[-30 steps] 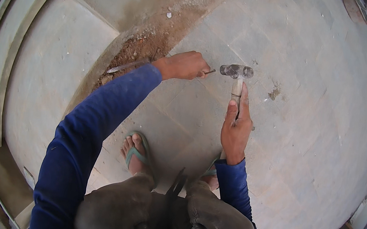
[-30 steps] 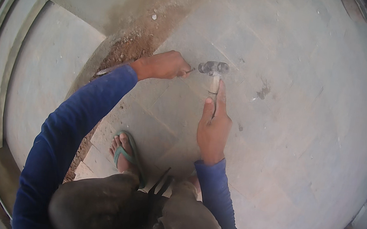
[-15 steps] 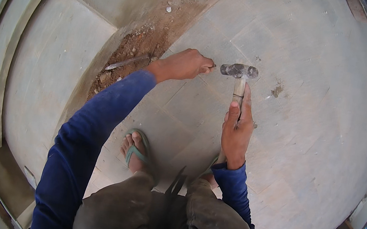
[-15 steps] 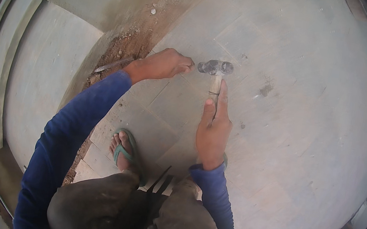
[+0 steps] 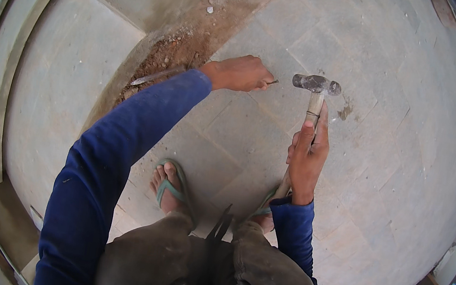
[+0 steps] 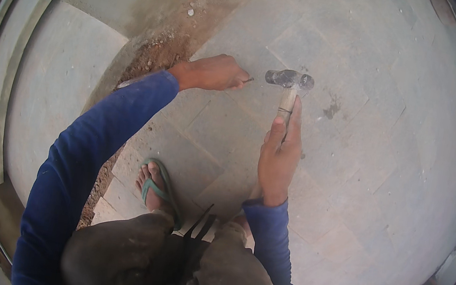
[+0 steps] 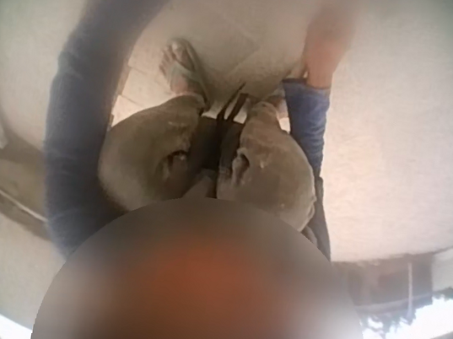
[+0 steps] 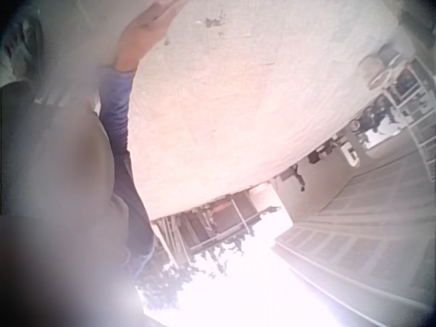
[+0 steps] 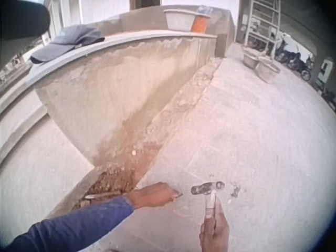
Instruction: The person uses a hammer and nail to secure a metal strip along the edge of concrete stairs. They repeatedly position the nail and strike it with the hammer, occasionally adjusting their position on the steps.
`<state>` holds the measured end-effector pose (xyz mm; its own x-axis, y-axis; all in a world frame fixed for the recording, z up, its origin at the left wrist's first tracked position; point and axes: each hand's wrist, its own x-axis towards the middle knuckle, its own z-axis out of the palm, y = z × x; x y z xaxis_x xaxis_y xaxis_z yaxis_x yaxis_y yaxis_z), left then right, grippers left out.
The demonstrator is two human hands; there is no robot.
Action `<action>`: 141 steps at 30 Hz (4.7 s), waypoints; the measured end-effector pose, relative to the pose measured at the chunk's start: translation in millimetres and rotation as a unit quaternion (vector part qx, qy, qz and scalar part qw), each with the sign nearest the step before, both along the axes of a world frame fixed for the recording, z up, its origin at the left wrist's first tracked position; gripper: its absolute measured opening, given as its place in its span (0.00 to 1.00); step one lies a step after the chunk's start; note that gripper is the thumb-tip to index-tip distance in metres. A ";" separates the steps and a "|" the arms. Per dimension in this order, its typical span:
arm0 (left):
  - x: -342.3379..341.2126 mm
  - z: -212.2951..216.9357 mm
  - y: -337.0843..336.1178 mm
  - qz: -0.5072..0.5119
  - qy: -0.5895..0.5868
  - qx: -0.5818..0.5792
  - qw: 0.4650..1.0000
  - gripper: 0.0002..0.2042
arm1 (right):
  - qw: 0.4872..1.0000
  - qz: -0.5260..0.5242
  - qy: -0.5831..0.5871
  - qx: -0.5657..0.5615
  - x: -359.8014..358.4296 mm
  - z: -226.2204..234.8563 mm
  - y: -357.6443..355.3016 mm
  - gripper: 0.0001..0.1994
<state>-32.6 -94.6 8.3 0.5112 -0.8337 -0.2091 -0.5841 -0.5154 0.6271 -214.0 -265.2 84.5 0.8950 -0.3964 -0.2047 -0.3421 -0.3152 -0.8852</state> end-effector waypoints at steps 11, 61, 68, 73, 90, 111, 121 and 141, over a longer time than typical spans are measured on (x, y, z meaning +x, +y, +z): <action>-6.9 -7.7 10.1 0.002 -0.012 -0.058 0.998 0.10 | 0.999 0.013 -0.051 -0.008 9.5 -13.5 0.7 0.29; -5.6 -7.5 11.8 -0.007 -0.021 -0.062 0.998 0.11 | 0.986 0.111 -0.003 -0.123 26.3 12.1 -17.3 0.26; -12.2 -7.2 15.3 0.002 -0.021 -0.042 0.999 0.09 | 0.990 0.087 -0.003 -0.108 36.4 33.0 -16.8 0.26; -6.6 -3.9 14.3 0.015 0.007 -0.048 0.999 0.09 | 0.962 0.192 0.008 -0.192 30.9 14.3 -29.7 0.26; -7.5 -0.6 13.4 0.013 0.004 -0.037 0.999 0.07 | 0.971 0.171 -0.034 -0.166 35.2 17.0 -21.3 0.25; -5.0 -5.3 20.3 0.008 -0.016 -0.048 0.999 0.10 | 0.986 0.134 0.050 -0.091 42.5 28.2 -23.3 0.25; -8.0 -3.6 20.3 0.008 -0.030 -0.048 0.998 0.09 | 0.991 0.099 0.017 -0.092 42.7 32.7 -16.0 0.25; -4.7 -11.0 17.8 0.005 -0.027 -0.052 0.998 0.11 | 0.976 0.153 -0.023 -0.152 44.1 21.6 -17.8 0.25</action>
